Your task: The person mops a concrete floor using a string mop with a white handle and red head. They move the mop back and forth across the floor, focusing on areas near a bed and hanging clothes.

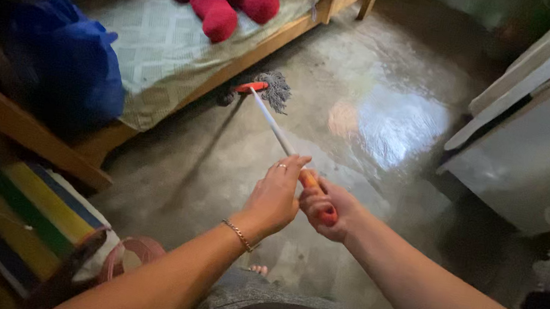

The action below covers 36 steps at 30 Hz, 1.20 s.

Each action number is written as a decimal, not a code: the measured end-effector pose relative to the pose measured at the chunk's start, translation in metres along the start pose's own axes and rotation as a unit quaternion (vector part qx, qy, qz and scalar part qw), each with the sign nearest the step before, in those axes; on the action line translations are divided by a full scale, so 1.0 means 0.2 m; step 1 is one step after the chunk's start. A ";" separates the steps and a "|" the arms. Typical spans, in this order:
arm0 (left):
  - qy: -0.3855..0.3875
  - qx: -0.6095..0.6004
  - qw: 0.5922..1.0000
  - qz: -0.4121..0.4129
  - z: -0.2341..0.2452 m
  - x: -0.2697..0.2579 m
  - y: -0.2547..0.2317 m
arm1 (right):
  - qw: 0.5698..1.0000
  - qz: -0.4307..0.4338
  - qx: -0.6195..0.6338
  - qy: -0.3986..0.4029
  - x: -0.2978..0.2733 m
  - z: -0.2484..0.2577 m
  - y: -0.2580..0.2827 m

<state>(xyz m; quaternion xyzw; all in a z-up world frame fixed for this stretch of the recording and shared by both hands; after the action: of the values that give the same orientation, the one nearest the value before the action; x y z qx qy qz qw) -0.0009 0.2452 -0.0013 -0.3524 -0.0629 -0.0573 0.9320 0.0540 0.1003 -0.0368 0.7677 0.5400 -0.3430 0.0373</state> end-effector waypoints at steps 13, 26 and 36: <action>0.135 0.001 0.980 -0.147 0.08 0.19 0.11 | 0.997 0.036 -0.030 -0.058 -0.38 -0.21 -0.42; 0.047 -0.030 0.997 0.061 0.27 0.03 0.04 | 0.981 0.010 -0.116 -0.153 -0.23 -0.28 -0.08; -0.074 -0.016 0.988 0.138 0.26 -0.12 0.12 | 0.803 0.113 -0.563 -0.156 0.11 -0.35 -0.08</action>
<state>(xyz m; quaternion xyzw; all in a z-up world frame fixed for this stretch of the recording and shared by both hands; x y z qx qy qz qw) -0.0242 0.2990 0.0183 -0.3762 -0.0813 0.0966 0.9179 0.0781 0.1554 0.0089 0.6031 0.5348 -0.0871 0.5854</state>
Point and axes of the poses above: each hand's wrist, its own x-axis towards the middle knuckle, its own z-axis out of the back of the hand, y = z × x, the point moved 2 cm from there along x, towards the middle knuckle, and after that the axes turned 4 degrees about x, right-handed, at the moved point
